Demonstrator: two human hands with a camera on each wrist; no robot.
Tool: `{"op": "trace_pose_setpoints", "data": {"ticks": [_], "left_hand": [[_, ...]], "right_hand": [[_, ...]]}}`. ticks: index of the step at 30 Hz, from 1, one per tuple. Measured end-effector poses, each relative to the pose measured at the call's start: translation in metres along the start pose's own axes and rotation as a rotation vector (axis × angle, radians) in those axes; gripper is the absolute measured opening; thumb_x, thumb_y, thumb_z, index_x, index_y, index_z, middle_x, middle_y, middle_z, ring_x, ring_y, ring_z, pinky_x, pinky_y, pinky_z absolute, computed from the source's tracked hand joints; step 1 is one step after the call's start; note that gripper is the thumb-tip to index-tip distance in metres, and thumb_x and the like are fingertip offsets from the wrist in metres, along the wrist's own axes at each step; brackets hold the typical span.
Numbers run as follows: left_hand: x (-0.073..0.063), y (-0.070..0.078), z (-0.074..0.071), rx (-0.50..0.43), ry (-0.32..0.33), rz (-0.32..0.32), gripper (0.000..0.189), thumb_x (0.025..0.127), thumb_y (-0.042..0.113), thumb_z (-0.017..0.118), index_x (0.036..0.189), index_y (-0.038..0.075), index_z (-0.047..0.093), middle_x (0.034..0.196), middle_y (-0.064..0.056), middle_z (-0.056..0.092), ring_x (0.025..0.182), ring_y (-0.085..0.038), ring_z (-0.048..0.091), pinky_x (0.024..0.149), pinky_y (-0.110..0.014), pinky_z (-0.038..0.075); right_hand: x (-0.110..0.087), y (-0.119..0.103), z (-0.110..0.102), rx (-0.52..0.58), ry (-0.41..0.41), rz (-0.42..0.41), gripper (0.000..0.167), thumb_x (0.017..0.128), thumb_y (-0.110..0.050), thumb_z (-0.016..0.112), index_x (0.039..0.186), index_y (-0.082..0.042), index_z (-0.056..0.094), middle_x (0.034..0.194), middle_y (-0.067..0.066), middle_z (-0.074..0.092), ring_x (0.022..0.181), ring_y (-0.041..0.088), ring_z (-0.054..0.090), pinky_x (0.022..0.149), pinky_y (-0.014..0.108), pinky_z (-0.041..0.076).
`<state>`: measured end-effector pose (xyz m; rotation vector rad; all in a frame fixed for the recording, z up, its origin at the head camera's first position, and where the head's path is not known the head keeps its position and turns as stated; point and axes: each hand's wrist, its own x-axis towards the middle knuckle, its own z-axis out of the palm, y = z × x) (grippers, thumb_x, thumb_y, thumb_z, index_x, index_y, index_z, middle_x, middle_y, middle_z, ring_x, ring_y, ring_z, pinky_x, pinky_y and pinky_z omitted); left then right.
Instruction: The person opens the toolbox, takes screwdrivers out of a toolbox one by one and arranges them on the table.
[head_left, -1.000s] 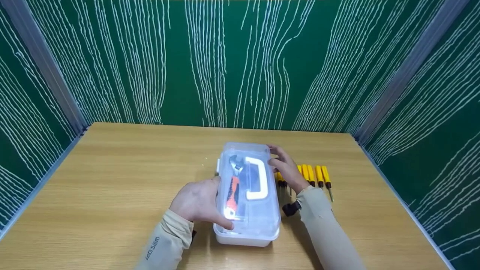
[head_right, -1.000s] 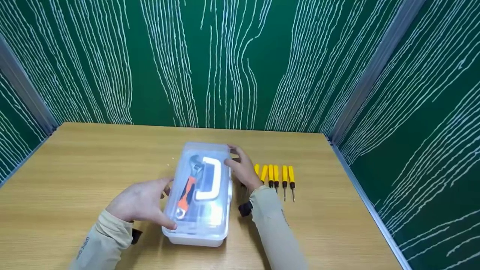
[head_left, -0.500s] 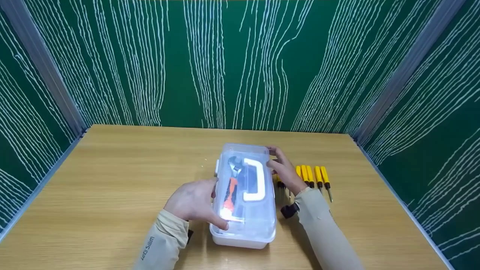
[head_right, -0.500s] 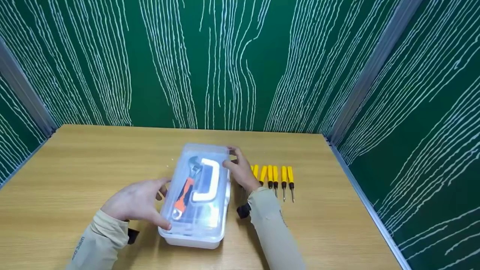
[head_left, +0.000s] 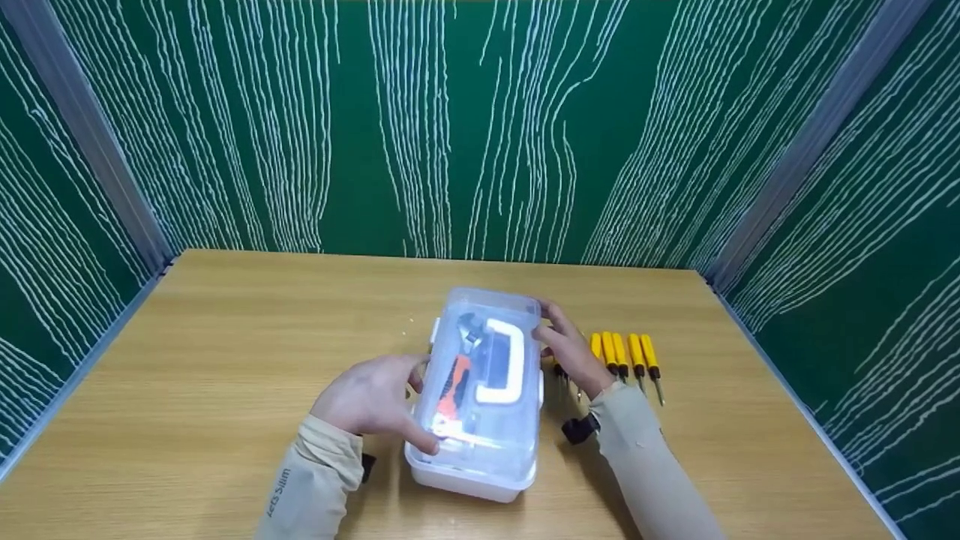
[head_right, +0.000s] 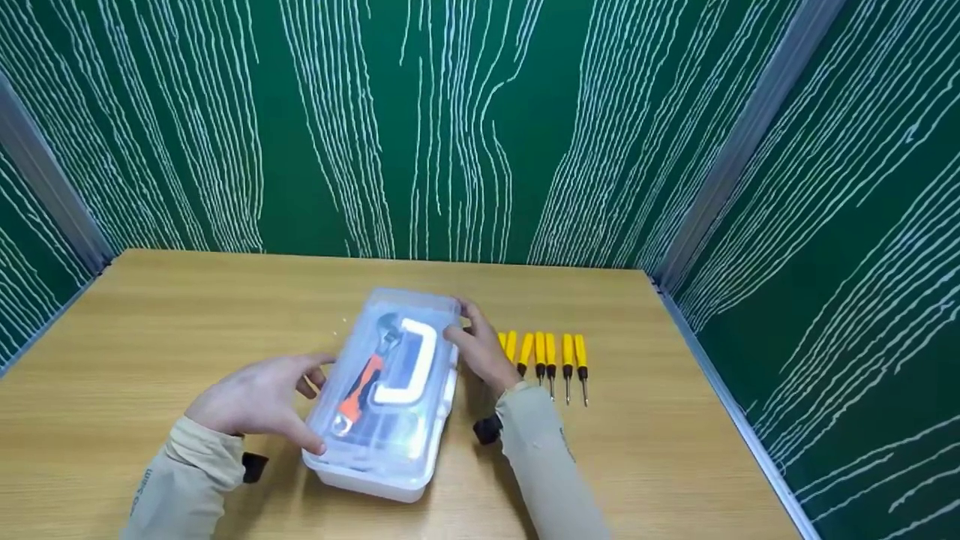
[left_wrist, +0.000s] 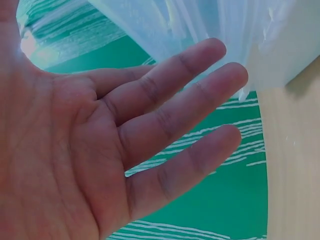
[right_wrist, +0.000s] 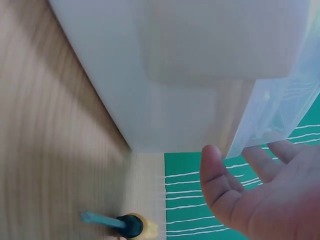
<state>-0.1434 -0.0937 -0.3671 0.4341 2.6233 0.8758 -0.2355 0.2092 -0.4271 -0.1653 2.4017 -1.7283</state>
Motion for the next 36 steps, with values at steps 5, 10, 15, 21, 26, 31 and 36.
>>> {"op": "trace_pose_setpoints", "data": {"ticks": [5, 10, 15, 21, 26, 31, 36], "left_hand": [[-0.002, -0.009, -0.005, 0.002, 0.025, 0.008, 0.110, 0.044, 0.051, 0.092, 0.141, 0.026, 0.046, 0.108, 0.007, 0.063, 0.091, -0.017, 0.057, 0.077, -0.036, 0.049], [-0.003, -0.019, -0.010, -0.035, 0.027, -0.006, 0.103, 0.044, 0.049, 0.093, 0.136, 0.032, 0.051, 0.109, 0.007, 0.064, 0.097, -0.018, 0.058, 0.082, -0.040, 0.051], [-0.003, -0.026, -0.015, -0.059, 0.044, -0.006, 0.093, 0.045, 0.045, 0.094, 0.129, 0.034, 0.057, 0.101, 0.010, 0.065, 0.099, -0.018, 0.059, 0.084, -0.040, 0.050], [-0.006, -0.028, -0.016, -0.094, 0.038, -0.039, 0.087, 0.050, 0.040, 0.094, 0.128, 0.034, 0.057, 0.102, 0.008, 0.064, 0.101, -0.020, 0.058, 0.082, -0.039, 0.049], [-0.010, -0.018, -0.011, -0.106, 0.018, -0.085, 0.104, 0.049, 0.037, 0.095, 0.139, 0.033, 0.044, 0.115, 0.002, 0.061, 0.101, -0.022, 0.056, 0.086, -0.045, 0.049], [-0.009, -0.010, -0.008, -0.084, 0.023, -0.050, 0.109, 0.050, 0.036, 0.095, 0.143, 0.029, 0.040, 0.117, 0.001, 0.060, 0.097, -0.020, 0.056, 0.089, -0.045, 0.049], [-0.005, -0.014, -0.009, -0.073, 0.027, -0.038, 0.108, 0.048, 0.040, 0.095, 0.141, 0.030, 0.042, 0.115, 0.002, 0.059, 0.096, -0.019, 0.056, 0.087, -0.043, 0.050]], "right_hand": [[-0.006, 0.000, 0.002, -0.004, 0.011, 0.014, 0.056, 0.091, -0.033, 0.052, 0.143, -0.038, 0.031, 0.149, -0.008, 0.032, 0.130, 0.028, 0.039, 0.105, 0.055, 0.037], [-0.012, 0.002, 0.005, -0.015, 0.027, 0.040, 0.057, 0.091, -0.038, 0.055, 0.141, -0.044, 0.029, 0.150, -0.012, 0.029, 0.133, 0.026, 0.037, 0.109, 0.054, 0.035], [-0.018, 0.003, 0.005, -0.021, 0.052, 0.029, 0.058, 0.091, -0.039, 0.055, 0.143, -0.041, 0.028, 0.152, -0.007, 0.028, 0.134, 0.028, 0.038, 0.110, 0.056, 0.033], [-0.020, 0.004, 0.003, 0.020, 0.051, -0.002, 0.057, 0.092, -0.034, 0.055, 0.144, -0.035, 0.031, 0.152, -0.001, 0.031, 0.133, 0.030, 0.039, 0.111, 0.058, 0.030], [-0.015, 0.004, 0.001, 0.055, 0.044, -0.006, 0.055, 0.095, -0.029, 0.051, 0.146, -0.031, 0.031, 0.153, 0.001, 0.032, 0.136, 0.029, 0.033, 0.111, 0.058, 0.028], [-0.011, 0.004, 0.000, 0.063, 0.043, -0.022, 0.053, 0.095, -0.030, 0.051, 0.145, -0.032, 0.035, 0.151, -0.002, 0.035, 0.135, 0.027, 0.035, 0.109, 0.055, 0.031], [-0.011, 0.005, -0.001, 0.049, 0.050, -0.037, 0.048, 0.094, -0.031, 0.053, 0.141, -0.033, 0.041, 0.148, -0.004, 0.040, 0.132, 0.026, 0.038, 0.106, 0.054, 0.032]]}}
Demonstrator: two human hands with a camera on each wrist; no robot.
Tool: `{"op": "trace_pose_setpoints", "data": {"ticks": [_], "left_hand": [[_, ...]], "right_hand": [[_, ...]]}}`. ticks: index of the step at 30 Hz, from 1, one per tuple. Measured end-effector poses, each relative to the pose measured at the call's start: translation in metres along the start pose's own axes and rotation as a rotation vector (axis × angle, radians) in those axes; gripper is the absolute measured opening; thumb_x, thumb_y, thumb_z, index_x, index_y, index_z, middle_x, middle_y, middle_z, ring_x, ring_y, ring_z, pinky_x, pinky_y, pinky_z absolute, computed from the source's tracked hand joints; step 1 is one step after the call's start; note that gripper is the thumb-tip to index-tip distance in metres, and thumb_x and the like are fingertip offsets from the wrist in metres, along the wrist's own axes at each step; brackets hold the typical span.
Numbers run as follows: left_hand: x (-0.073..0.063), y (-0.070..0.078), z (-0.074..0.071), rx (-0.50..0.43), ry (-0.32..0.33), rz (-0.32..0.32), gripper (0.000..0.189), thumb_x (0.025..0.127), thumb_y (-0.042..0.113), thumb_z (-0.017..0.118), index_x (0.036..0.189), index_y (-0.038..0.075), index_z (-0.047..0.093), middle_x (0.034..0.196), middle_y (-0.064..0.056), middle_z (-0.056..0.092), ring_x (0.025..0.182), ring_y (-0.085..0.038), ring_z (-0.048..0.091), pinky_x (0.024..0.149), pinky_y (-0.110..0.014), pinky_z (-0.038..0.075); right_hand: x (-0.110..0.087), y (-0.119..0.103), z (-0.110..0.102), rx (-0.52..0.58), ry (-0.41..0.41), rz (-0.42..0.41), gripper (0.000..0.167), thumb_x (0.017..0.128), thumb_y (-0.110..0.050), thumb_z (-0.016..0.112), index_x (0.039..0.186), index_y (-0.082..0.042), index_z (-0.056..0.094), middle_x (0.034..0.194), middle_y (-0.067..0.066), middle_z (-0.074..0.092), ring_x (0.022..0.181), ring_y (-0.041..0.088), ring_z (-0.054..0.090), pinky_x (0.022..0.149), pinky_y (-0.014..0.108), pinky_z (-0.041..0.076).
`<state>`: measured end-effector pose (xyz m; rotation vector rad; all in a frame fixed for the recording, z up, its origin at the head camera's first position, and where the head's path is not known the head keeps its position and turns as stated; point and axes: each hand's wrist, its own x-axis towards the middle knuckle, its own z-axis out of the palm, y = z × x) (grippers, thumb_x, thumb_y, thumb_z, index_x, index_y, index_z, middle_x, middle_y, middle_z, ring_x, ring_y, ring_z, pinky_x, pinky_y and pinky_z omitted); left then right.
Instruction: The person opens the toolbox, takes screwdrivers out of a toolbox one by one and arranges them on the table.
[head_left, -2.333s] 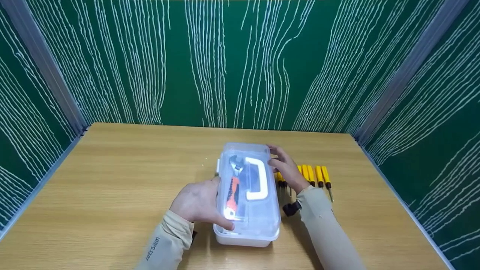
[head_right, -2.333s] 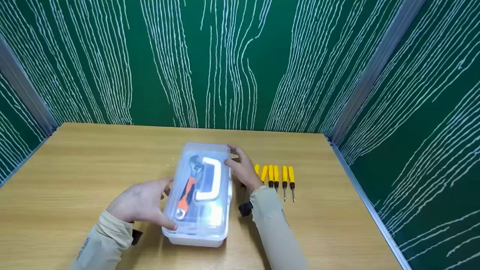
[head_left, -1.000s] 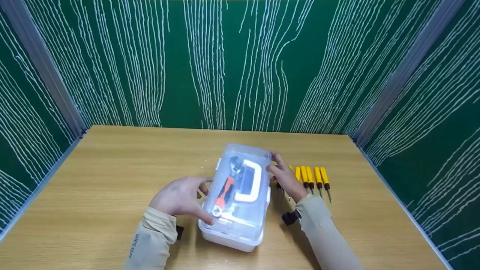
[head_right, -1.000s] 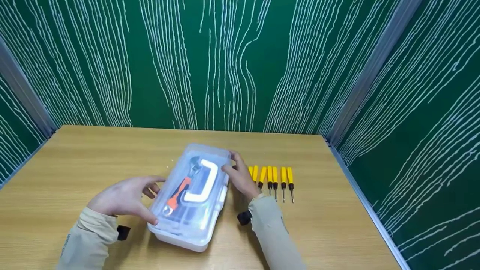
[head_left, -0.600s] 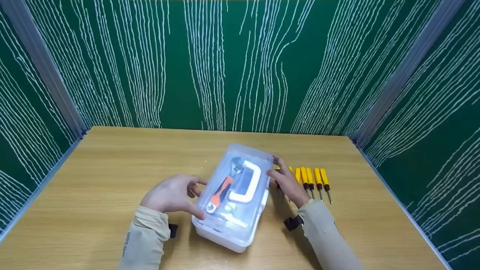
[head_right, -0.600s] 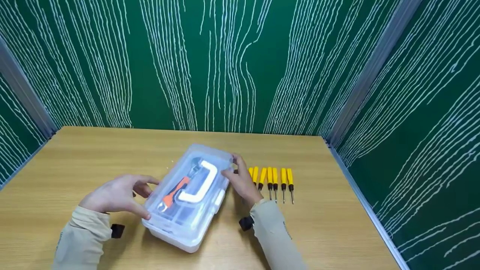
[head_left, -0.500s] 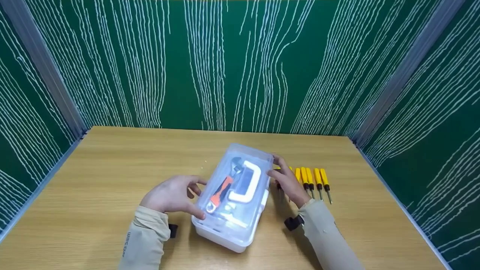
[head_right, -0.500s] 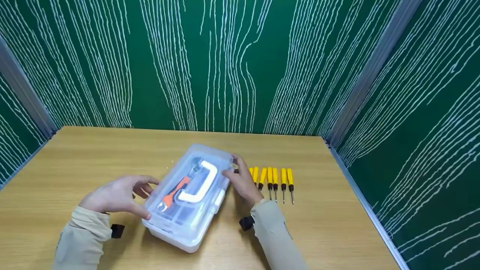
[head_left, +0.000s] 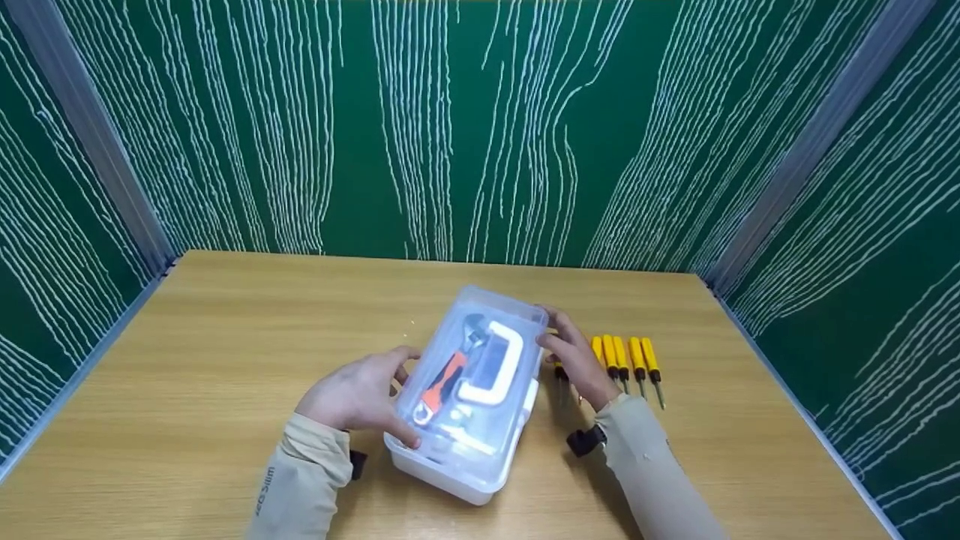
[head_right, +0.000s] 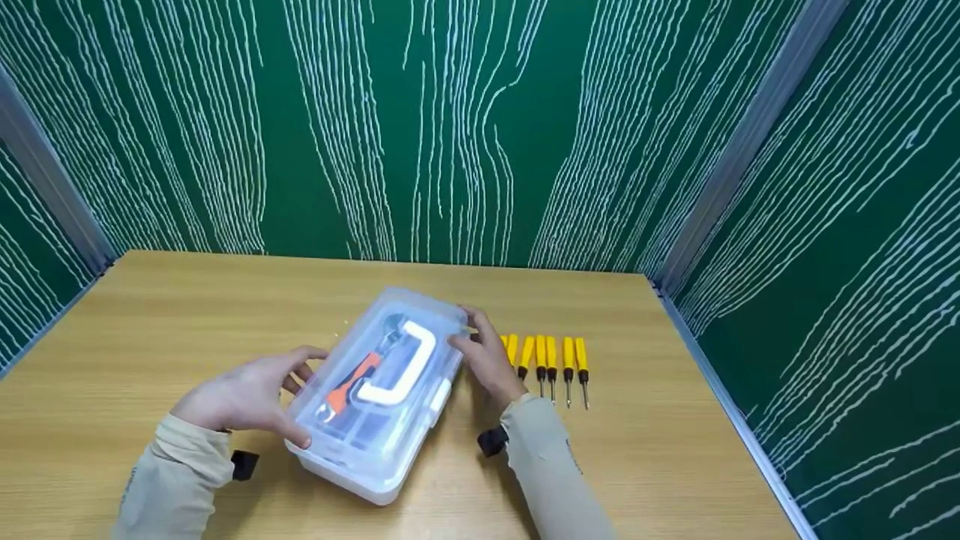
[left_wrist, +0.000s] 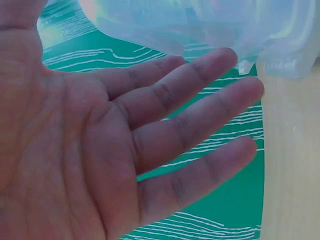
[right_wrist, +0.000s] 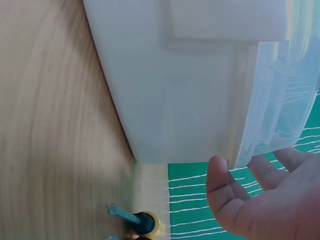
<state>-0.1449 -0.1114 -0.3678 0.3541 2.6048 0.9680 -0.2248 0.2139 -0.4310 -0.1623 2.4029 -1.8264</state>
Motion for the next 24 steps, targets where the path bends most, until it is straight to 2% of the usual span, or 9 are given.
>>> {"op": "trace_pose_setpoints", "data": {"ticks": [4, 11, 19, 24], "left_hand": [[0.001, -0.003, -0.001, -0.006, 0.003, 0.013, 0.107, 0.047, 0.041, 0.095, 0.140, 0.032, 0.043, 0.114, 0.003, 0.060, 0.096, -0.019, 0.056, 0.086, -0.043, 0.050], [0.001, -0.009, -0.006, -0.017, 0.039, 0.035, 0.099, 0.048, 0.036, 0.096, 0.135, 0.032, 0.050, 0.112, 0.004, 0.062, 0.096, -0.019, 0.058, 0.086, -0.040, 0.051], [0.004, -0.022, -0.012, -0.083, 0.062, 0.007, 0.088, 0.050, 0.031, 0.096, 0.128, 0.035, 0.055, 0.112, 0.007, 0.062, 0.102, -0.019, 0.059, 0.088, -0.043, 0.052], [0.005, -0.025, -0.011, -0.107, 0.061, -0.030, 0.086, 0.052, 0.032, 0.095, 0.128, 0.033, 0.055, 0.113, 0.004, 0.062, 0.106, -0.022, 0.058, 0.090, -0.044, 0.051]], "right_hand": [[-0.001, 0.000, 0.001, -0.006, 0.007, 0.007, 0.048, 0.094, -0.033, 0.053, 0.140, -0.035, 0.041, 0.147, -0.006, 0.040, 0.131, 0.024, 0.038, 0.106, 0.054, 0.033], [-0.007, 0.004, 0.000, -0.013, 0.008, -0.036, 0.048, 0.096, -0.032, 0.054, 0.142, -0.028, 0.039, 0.147, 0.000, 0.040, 0.130, 0.028, 0.042, 0.104, 0.053, 0.035], [-0.014, 0.006, -0.001, -0.094, 0.051, 0.000, 0.053, 0.096, -0.041, 0.055, 0.144, -0.032, 0.035, 0.149, 0.001, 0.038, 0.125, 0.029, 0.044, 0.102, 0.047, 0.041], [-0.015, 0.010, -0.003, -0.121, 0.074, -0.029, 0.054, 0.095, -0.038, 0.056, 0.144, -0.031, 0.035, 0.148, 0.003, 0.040, 0.126, 0.029, 0.045, 0.103, 0.048, 0.042]]}}
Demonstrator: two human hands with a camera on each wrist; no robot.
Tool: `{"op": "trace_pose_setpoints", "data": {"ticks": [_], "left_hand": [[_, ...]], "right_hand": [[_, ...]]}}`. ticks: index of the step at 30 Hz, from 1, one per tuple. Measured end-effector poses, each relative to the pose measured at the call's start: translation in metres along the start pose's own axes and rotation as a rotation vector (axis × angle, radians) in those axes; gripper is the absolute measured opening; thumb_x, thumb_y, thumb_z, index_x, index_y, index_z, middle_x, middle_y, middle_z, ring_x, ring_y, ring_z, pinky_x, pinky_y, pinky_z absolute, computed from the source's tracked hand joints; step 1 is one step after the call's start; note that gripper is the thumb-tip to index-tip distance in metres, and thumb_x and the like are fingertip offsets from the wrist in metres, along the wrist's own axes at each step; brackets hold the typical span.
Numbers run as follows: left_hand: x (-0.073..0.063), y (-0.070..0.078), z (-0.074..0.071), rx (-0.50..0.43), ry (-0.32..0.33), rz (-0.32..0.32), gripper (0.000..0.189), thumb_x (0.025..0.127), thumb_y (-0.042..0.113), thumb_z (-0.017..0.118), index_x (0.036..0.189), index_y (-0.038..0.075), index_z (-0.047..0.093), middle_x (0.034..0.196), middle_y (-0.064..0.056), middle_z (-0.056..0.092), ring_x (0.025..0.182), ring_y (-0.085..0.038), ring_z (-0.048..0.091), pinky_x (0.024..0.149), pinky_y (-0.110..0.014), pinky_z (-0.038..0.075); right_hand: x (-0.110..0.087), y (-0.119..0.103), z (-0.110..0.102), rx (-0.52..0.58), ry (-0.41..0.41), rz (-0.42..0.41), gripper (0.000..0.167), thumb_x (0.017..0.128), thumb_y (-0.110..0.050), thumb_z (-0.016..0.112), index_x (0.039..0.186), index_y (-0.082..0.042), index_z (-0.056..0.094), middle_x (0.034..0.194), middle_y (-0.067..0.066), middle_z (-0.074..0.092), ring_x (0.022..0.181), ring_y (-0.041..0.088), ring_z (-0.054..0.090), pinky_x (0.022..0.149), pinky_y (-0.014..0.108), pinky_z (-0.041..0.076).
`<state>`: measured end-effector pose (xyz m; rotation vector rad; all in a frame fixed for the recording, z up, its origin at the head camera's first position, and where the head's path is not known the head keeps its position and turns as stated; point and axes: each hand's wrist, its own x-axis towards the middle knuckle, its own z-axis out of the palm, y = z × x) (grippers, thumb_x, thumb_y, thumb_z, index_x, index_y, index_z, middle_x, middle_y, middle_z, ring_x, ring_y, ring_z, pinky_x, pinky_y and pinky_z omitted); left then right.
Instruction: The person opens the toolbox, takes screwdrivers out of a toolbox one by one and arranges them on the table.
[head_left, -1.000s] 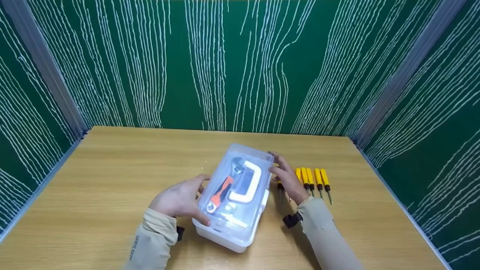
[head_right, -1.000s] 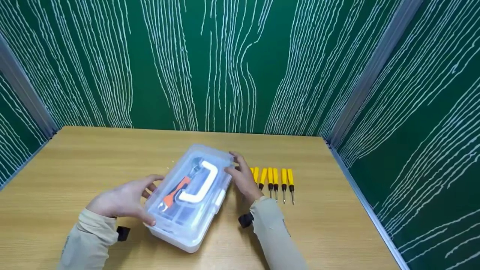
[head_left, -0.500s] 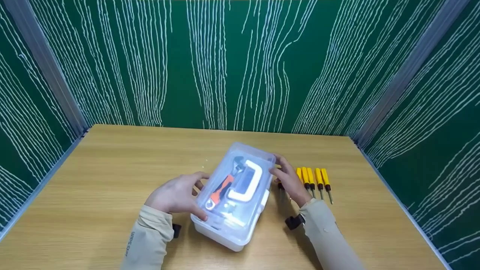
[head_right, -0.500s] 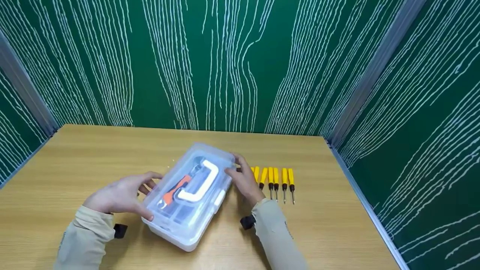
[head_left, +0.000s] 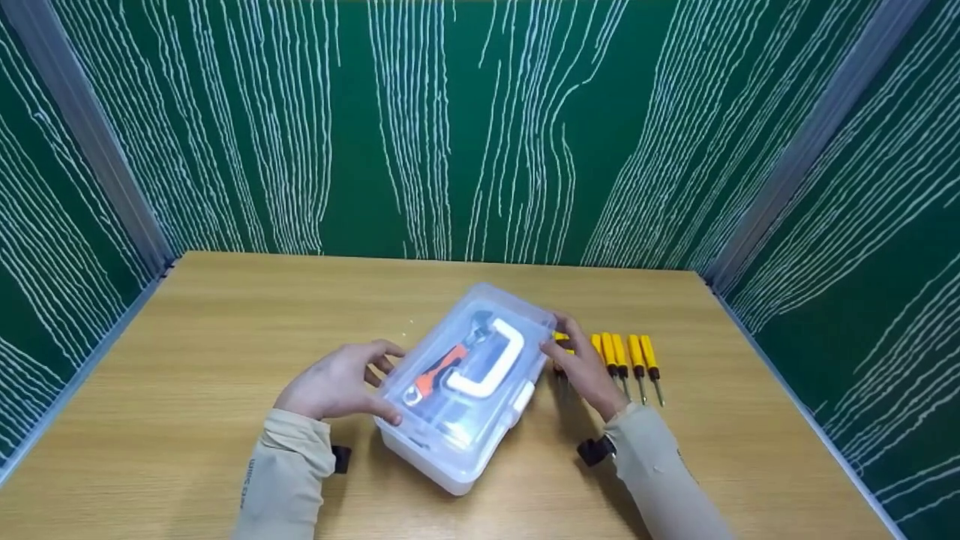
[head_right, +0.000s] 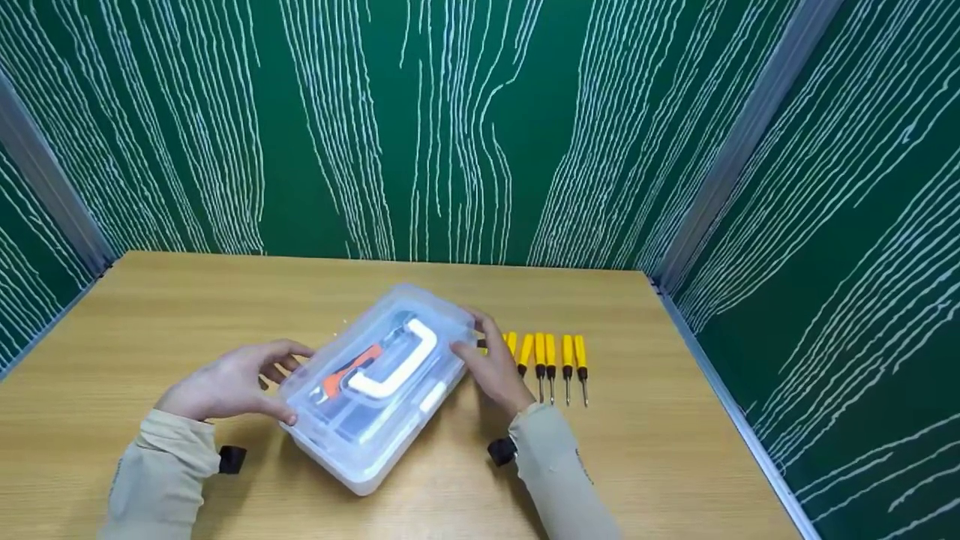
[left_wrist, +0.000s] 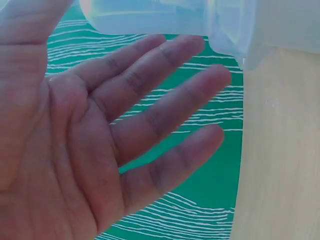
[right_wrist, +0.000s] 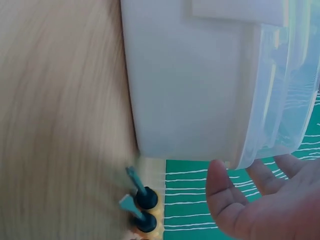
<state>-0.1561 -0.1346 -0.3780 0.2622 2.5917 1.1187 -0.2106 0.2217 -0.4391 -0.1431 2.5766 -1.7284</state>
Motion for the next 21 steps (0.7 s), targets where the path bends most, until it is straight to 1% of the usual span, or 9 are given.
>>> {"op": "trace_pose_setpoints", "data": {"ticks": [2, 4, 7, 9, 12, 17, 19, 21], "left_hand": [[-0.002, 0.002, 0.002, 0.026, 0.000, -0.016, 0.089, 0.053, 0.033, 0.094, 0.131, 0.031, 0.052, 0.116, 0.003, 0.061, 0.108, -0.023, 0.057, 0.091, -0.046, 0.050], [-0.003, 0.005, 0.005, 0.039, -0.005, -0.024, 0.098, 0.051, 0.033, 0.095, 0.137, 0.031, 0.047, 0.121, 0.001, 0.059, 0.109, -0.023, 0.056, 0.094, -0.047, 0.049], [-0.004, 0.012, 0.010, 0.053, -0.009, 0.014, 0.113, 0.047, 0.034, 0.097, 0.143, 0.029, 0.038, 0.127, -0.002, 0.058, 0.109, -0.022, 0.056, 0.099, -0.049, 0.046], [-0.002, 0.015, 0.012, 0.058, -0.007, 0.046, 0.119, 0.044, 0.035, 0.097, 0.146, 0.028, 0.034, 0.130, -0.003, 0.057, 0.109, -0.021, 0.056, 0.101, -0.050, 0.044], [-0.001, 0.017, 0.014, 0.101, 0.010, 0.076, 0.120, 0.044, 0.039, 0.097, 0.146, 0.027, 0.035, 0.127, -0.001, 0.058, 0.106, -0.019, 0.056, 0.100, -0.048, 0.046], [0.001, 0.015, 0.012, 0.141, 0.025, 0.078, 0.115, 0.043, 0.043, 0.096, 0.143, 0.031, 0.040, 0.125, 0.003, 0.059, 0.103, -0.018, 0.057, 0.097, -0.046, 0.047], [0.002, 0.013, 0.010, 0.142, 0.029, 0.073, 0.112, 0.044, 0.042, 0.096, 0.142, 0.032, 0.042, 0.125, 0.003, 0.059, 0.103, -0.018, 0.057, 0.098, -0.047, 0.047], [0.002, 0.011, 0.008, 0.141, 0.049, 0.063, 0.109, 0.045, 0.040, 0.096, 0.140, 0.032, 0.044, 0.124, 0.004, 0.060, 0.104, -0.018, 0.056, 0.098, -0.047, 0.047]], "right_hand": [[0.000, 0.002, 0.000, 0.005, -0.002, -0.013, 0.056, 0.095, -0.035, 0.057, 0.146, -0.031, 0.034, 0.149, 0.004, 0.039, 0.129, 0.029, 0.043, 0.106, 0.051, 0.040], [-0.001, 0.004, -0.001, 0.012, -0.003, -0.026, 0.061, 0.094, -0.031, 0.058, 0.148, -0.032, 0.031, 0.151, 0.003, 0.037, 0.134, 0.029, 0.039, 0.109, 0.054, 0.036], [-0.001, 0.006, -0.002, 0.004, -0.022, -0.055, 0.070, 0.091, -0.024, 0.061, 0.151, -0.030, 0.026, 0.155, 0.003, 0.034, 0.140, 0.029, 0.033, 0.113, 0.058, 0.028], [0.000, 0.006, -0.002, -0.003, -0.029, -0.073, 0.074, 0.088, -0.021, 0.064, 0.152, -0.028, 0.027, 0.155, 0.003, 0.034, 0.141, 0.029, 0.032, 0.114, 0.058, 0.028], [0.001, 0.005, -0.003, -0.023, -0.030, -0.097, 0.074, 0.086, -0.018, 0.067, 0.150, -0.026, 0.030, 0.154, 0.004, 0.036, 0.140, 0.029, 0.034, 0.111, 0.055, 0.033], [0.004, 0.004, -0.004, -0.072, -0.019, -0.126, 0.072, 0.084, -0.018, 0.070, 0.147, -0.022, 0.035, 0.150, 0.007, 0.041, 0.136, 0.031, 0.038, 0.106, 0.054, 0.039], [0.004, 0.003, -0.005, -0.097, -0.010, -0.120, 0.073, 0.082, -0.019, 0.071, 0.146, -0.023, 0.035, 0.148, 0.007, 0.043, 0.134, 0.030, 0.040, 0.104, 0.054, 0.039], [0.004, 0.001, -0.005, -0.131, -0.004, -0.113, 0.075, 0.081, -0.021, 0.072, 0.145, -0.023, 0.035, 0.146, 0.007, 0.044, 0.131, 0.030, 0.041, 0.103, 0.053, 0.039]]}}
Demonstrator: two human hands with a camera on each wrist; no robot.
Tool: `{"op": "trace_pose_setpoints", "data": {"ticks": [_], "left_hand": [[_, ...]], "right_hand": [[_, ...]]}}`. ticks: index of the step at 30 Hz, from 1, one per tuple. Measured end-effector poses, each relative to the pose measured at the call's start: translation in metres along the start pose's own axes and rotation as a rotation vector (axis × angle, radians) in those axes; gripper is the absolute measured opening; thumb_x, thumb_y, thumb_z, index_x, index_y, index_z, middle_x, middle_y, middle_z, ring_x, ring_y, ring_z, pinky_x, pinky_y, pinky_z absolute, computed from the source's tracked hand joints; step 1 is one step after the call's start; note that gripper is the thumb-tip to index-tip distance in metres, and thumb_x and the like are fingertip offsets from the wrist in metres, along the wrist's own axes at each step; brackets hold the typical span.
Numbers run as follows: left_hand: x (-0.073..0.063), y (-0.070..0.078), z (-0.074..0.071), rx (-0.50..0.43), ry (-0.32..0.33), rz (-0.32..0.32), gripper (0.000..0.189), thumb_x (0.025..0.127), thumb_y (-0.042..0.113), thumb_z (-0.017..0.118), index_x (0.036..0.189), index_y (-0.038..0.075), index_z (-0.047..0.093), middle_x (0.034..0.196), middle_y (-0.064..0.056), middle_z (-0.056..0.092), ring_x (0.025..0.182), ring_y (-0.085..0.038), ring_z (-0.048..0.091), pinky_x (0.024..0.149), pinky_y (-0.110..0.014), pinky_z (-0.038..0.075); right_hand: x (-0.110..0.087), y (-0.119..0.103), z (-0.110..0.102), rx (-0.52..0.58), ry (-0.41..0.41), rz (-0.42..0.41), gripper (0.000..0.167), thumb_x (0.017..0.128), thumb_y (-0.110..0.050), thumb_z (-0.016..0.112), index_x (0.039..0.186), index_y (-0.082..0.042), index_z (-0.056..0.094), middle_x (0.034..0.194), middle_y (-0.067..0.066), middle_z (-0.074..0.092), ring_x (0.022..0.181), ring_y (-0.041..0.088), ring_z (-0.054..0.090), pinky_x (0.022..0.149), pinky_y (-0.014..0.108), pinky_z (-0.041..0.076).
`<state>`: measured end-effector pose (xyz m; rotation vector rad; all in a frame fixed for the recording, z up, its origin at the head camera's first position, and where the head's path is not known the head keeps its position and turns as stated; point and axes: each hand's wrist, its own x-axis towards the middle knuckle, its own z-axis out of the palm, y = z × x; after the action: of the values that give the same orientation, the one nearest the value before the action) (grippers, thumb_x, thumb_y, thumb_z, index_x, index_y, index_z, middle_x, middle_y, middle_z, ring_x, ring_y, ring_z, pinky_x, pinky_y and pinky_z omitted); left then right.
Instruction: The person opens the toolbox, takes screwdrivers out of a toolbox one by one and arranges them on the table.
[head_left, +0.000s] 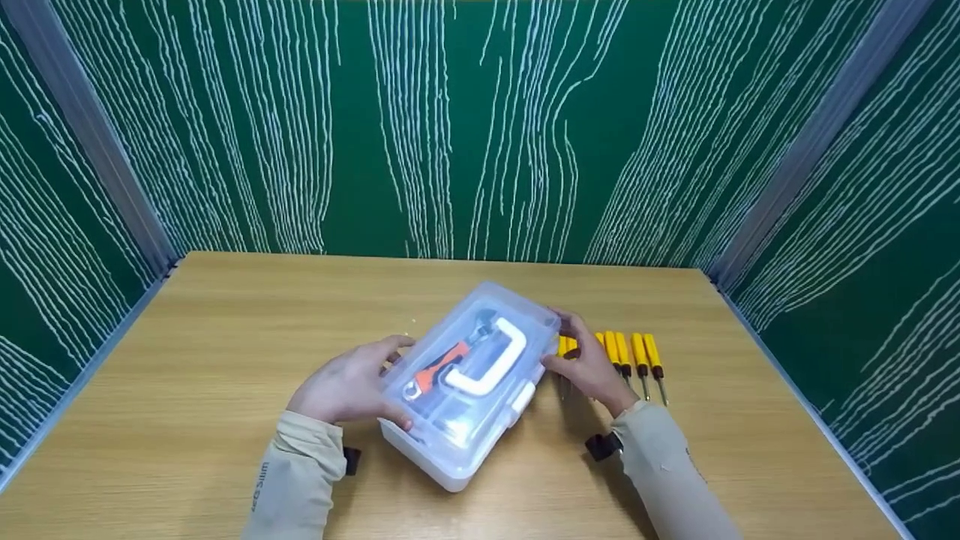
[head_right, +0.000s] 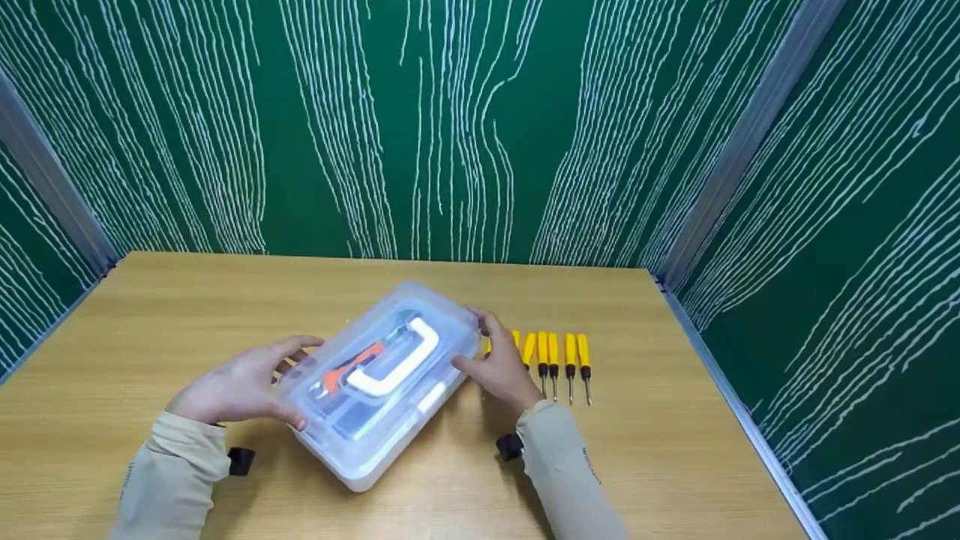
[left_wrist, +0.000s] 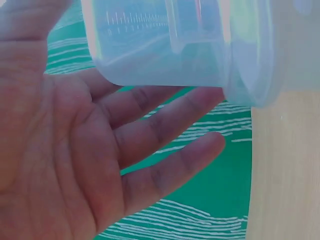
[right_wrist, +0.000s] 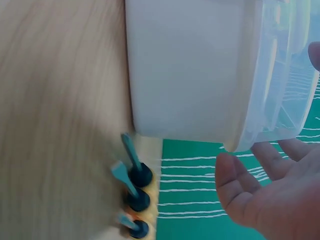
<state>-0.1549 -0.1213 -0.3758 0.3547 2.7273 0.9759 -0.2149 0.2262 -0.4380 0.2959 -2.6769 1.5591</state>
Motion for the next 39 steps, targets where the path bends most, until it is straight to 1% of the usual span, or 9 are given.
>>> {"op": "trace_pose_setpoints", "data": {"ticks": [4, 9, 14, 17, 21, 25, 27, 32, 39], "left_hand": [[0.001, -0.006, -0.004, 0.007, 0.069, -0.026, 0.098, 0.047, 0.038, 0.096, 0.135, 0.033, 0.051, 0.122, 0.004, 0.061, 0.106, -0.019, 0.057, 0.097, -0.047, 0.047], [0.004, -0.017, -0.008, 0.031, 0.163, -0.025, 0.082, 0.052, 0.041, 0.094, 0.125, 0.031, 0.058, 0.119, 0.003, 0.064, 0.108, -0.022, 0.058, 0.095, -0.049, 0.048], [0.007, -0.027, -0.013, 0.043, 0.204, -0.059, 0.077, 0.057, 0.047, 0.090, 0.124, 0.027, 0.059, 0.120, -0.001, 0.064, 0.108, -0.024, 0.058, 0.091, -0.048, 0.048], [0.005, -0.025, -0.014, 0.057, 0.204, -0.113, 0.078, 0.060, 0.049, 0.088, 0.127, 0.024, 0.056, 0.118, -0.003, 0.064, 0.102, -0.024, 0.058, 0.085, -0.044, 0.048], [-0.006, -0.008, -0.013, 0.053, 0.159, -0.195, 0.091, 0.060, 0.052, 0.087, 0.134, 0.018, 0.049, 0.116, -0.006, 0.063, 0.096, -0.024, 0.057, 0.083, -0.042, 0.049], [-0.013, 0.007, -0.008, 0.040, 0.097, -0.204, 0.119, 0.051, 0.062, 0.086, 0.144, 0.007, 0.036, 0.125, -0.010, 0.058, 0.103, -0.025, 0.056, 0.094, -0.049, 0.047], [-0.014, 0.011, -0.006, 0.044, 0.088, -0.193, 0.124, 0.049, 0.065, 0.085, 0.144, 0.003, 0.035, 0.127, -0.011, 0.057, 0.105, -0.026, 0.055, 0.098, -0.051, 0.045], [-0.010, 0.011, -0.005, 0.041, 0.096, -0.199, 0.119, 0.051, 0.063, 0.086, 0.142, 0.002, 0.038, 0.126, -0.011, 0.056, 0.106, -0.026, 0.054, 0.100, -0.051, 0.044], [-0.006, 0.003, -0.005, -0.057, 0.083, -0.215, 0.120, 0.057, 0.055, 0.087, 0.151, 0.009, 0.029, 0.140, -0.011, 0.050, 0.116, -0.028, 0.051, 0.108, -0.056, 0.037]], "right_hand": [[-0.002, -0.005, -0.002, -0.085, 0.007, 0.012, 0.077, 0.078, -0.026, 0.076, 0.144, -0.022, 0.035, 0.143, 0.008, 0.046, 0.129, 0.033, 0.041, 0.105, 0.055, 0.038], [-0.004, -0.009, -0.003, -0.165, 0.026, 0.028, 0.078, 0.076, -0.031, 0.079, 0.140, -0.016, 0.036, 0.142, 0.010, 0.047, 0.130, 0.033, 0.043, 0.112, 0.057, 0.030], [-0.005, -0.010, 0.000, -0.189, 0.050, 0.026, 0.078, 0.076, -0.036, 0.080, 0.137, -0.013, 0.037, 0.141, 0.011, 0.047, 0.130, 0.032, 0.044, 0.113, 0.054, 0.032], [-0.005, -0.008, 0.001, -0.207, 0.052, 0.007, 0.086, 0.075, -0.039, 0.080, 0.143, -0.015, 0.032, 0.146, 0.012, 0.043, 0.134, 0.033, 0.041, 0.113, 0.056, 0.030], [-0.005, -0.006, 0.002, -0.210, 0.050, -0.056, 0.093, 0.076, -0.033, 0.080, 0.151, -0.024, 0.026, 0.153, 0.009, 0.036, 0.140, 0.032, 0.035, 0.113, 0.059, 0.026], [-0.007, -0.007, 0.001, -0.210, 0.051, -0.105, 0.084, 0.078, -0.027, 0.079, 0.149, -0.029, 0.033, 0.154, 0.003, 0.036, 0.141, 0.032, 0.033, 0.113, 0.060, 0.026], [-0.007, -0.007, 0.002, -0.221, 0.051, -0.108, 0.080, 0.079, -0.027, 0.078, 0.147, -0.029, 0.036, 0.154, 0.002, 0.037, 0.141, 0.032, 0.033, 0.113, 0.059, 0.027], [-0.008, -0.008, 0.003, -0.233, 0.069, -0.082, 0.076, 0.080, -0.028, 0.077, 0.146, -0.025, 0.038, 0.152, 0.001, 0.039, 0.139, 0.030, 0.036, 0.114, 0.056, 0.028], [-0.012, -0.011, 0.004, -0.250, 0.084, -0.034, 0.077, 0.079, -0.029, 0.078, 0.143, -0.019, 0.038, 0.151, 0.004, 0.038, 0.138, 0.029, 0.035, 0.115, 0.054, 0.027]]}}
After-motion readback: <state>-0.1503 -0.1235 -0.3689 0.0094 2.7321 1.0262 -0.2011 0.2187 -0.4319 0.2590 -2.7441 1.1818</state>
